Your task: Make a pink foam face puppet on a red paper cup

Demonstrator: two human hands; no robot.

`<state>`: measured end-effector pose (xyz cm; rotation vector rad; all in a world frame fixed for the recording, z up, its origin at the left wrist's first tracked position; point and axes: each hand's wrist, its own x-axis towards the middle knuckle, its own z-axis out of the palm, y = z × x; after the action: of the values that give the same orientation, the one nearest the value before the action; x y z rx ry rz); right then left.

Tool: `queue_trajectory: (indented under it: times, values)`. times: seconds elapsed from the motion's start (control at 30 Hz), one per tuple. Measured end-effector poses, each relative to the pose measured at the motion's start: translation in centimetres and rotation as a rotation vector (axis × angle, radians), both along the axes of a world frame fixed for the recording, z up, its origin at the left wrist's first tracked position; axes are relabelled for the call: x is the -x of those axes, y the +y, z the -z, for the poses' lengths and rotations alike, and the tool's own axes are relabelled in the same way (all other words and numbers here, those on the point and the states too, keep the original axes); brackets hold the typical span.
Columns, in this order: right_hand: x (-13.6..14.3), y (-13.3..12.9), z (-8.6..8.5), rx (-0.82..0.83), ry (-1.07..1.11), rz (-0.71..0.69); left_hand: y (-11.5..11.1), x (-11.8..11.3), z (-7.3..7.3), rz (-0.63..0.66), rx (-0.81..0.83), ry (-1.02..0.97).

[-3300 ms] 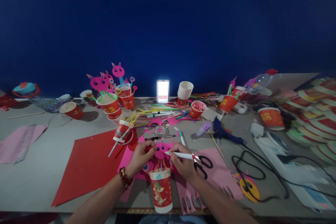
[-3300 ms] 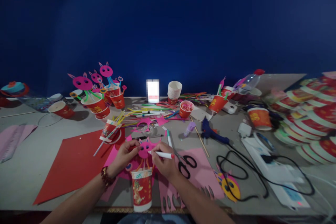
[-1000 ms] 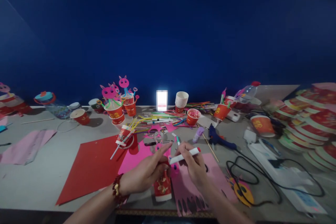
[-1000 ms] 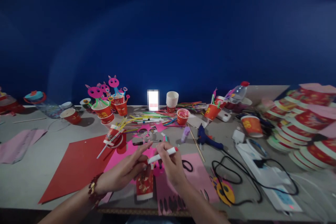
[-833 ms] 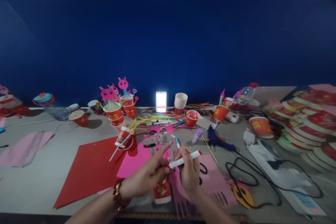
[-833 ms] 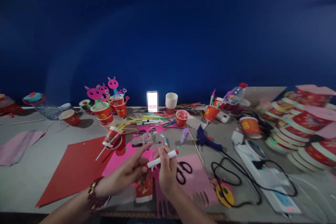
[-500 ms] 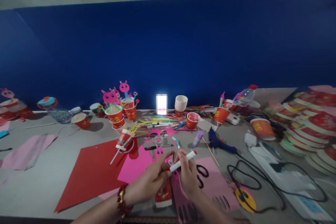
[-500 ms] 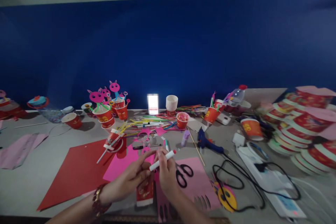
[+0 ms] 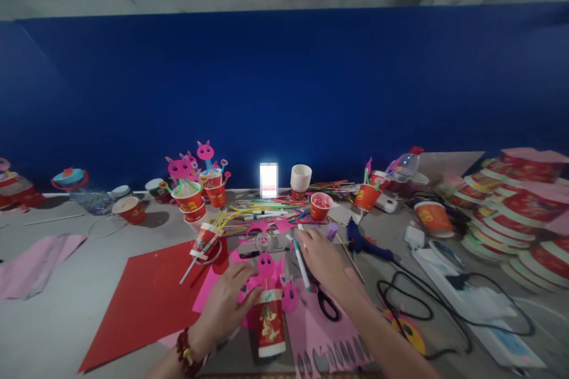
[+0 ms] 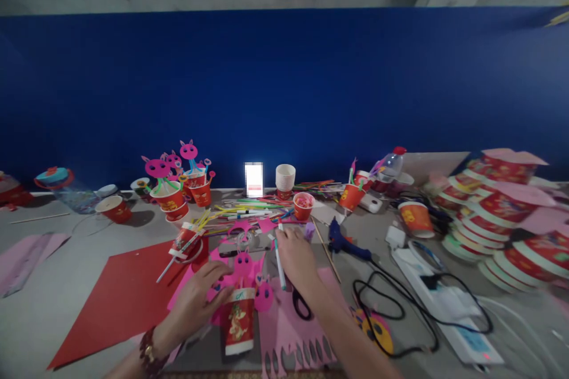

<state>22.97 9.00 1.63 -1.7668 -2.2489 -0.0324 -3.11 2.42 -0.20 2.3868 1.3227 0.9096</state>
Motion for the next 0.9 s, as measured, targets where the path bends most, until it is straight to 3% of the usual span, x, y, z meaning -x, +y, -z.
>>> queue_trajectory:
  times: [0.13, 0.23, 0.37, 0.5, 0.6, 0.7, 0.8, 0.9]
  values:
    - [2.1, 1.8, 0.9, 0.017, -0.028, 0.091, -1.7, -0.9, -0.4, -0.008, 0.002, -0.006]
    - [2.8, 1.6, 1.0, 0.003, -0.008, 0.123, -2.4, -1.0, -0.5, 0.012, 0.03, 0.002]
    - [2.5, -0.6, 0.7, 0.011, 0.18, -0.036, -2.7, -0.8, -0.2, 0.037, 0.111, -0.014]
    - [1.5, -3.9, 1.3, 0.22, 0.45, -0.139, -2.8, -0.4, -0.2, 0.075, 0.172, -0.092]
    - [0.9, -5.7, 2.5, 0.361, 0.787, -0.146, -2.7, 0.1, -0.4, 0.148, 0.11, -0.133]
    - [1.1, -6.7, 3.2, 0.453, 1.108, -0.241, -2.4, 0.4, -1.1, 0.168, -0.003, -0.132]
    - [2.3, -7.2, 2.8, 0.551, 1.145, -0.277, -2.1, 0.3, -1.9, 0.159, -0.092, -0.112]
    - [3.8, -7.1, 2.2, 0.534, 1.113, -0.243, -1.9, 0.1, -2.2, 0.109, -0.161, -0.121]
